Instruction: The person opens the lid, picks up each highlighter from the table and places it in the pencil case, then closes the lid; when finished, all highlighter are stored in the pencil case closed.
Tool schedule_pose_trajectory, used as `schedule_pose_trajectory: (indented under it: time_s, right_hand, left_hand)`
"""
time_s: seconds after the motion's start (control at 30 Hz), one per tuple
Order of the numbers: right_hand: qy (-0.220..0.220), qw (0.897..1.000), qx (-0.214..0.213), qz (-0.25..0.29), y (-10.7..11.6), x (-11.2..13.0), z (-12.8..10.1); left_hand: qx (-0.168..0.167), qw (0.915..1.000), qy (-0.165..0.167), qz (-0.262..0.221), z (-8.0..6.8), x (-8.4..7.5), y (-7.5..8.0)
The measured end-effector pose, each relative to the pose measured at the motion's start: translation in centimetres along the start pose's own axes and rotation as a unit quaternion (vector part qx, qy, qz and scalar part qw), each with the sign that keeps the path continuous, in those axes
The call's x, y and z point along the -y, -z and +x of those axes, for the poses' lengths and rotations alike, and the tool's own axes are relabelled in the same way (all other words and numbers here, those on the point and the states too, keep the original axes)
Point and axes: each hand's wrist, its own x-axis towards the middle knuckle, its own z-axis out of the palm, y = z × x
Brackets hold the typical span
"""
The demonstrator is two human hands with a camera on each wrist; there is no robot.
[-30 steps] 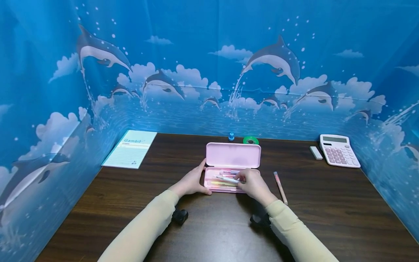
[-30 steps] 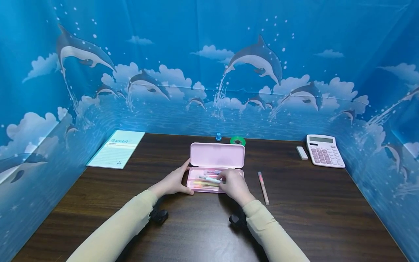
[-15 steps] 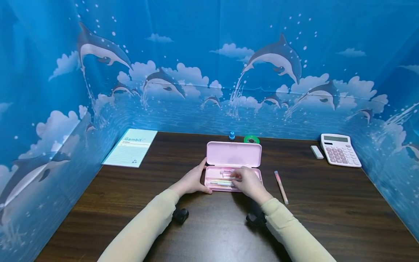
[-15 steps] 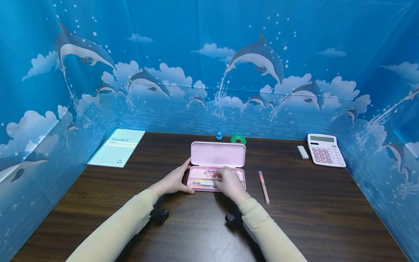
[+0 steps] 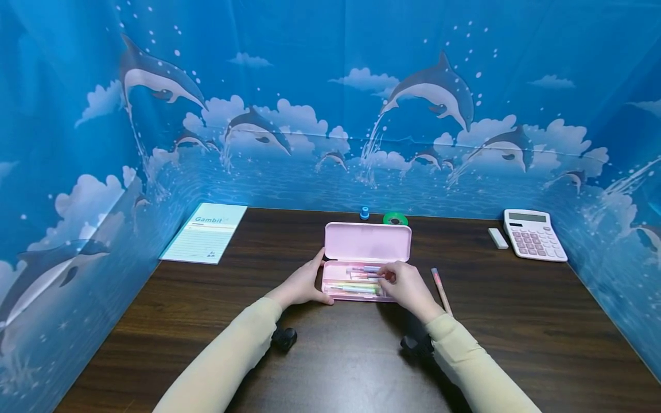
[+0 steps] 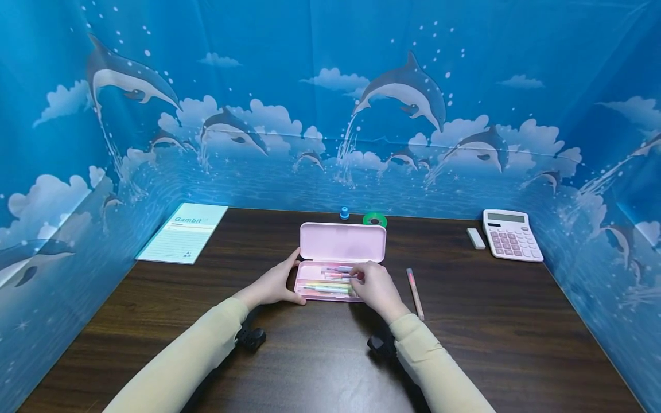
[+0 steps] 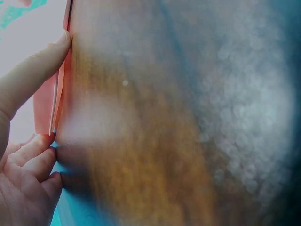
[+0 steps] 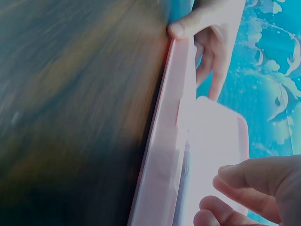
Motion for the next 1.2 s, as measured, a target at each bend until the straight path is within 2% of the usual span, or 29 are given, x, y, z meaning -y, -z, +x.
schedule_pose_trajectory:
  time_s: [0.4,0.7,0.87,1.2]
  right_hand:
    - [-0.043,0.999,-0.021,-0.022,2.7,-3.6,-1.8]
    - [-0.098,0.994,-0.001,-0.050,4.9,-6.4,-3.7]
    - [-0.134,0.990,0.010,-0.047,5.5,-7.6,-4.4]
    - [-0.154,0.986,0.034,-0.057,6.1,-8.8,-5.5]
  left_hand:
    - [0.004,1.0000,0.008,0.002,0.0,-0.2,0.1]
    - [0.011,0.9998,0.014,-0.003,-0.2,-0.3,0.3]
    - [0.011,0.9998,0.015,0.001,-0.1,-0.2,0.3]
    - [0.008,0.9999,0.008,-0.002,-0.2,-0.3,0.2]
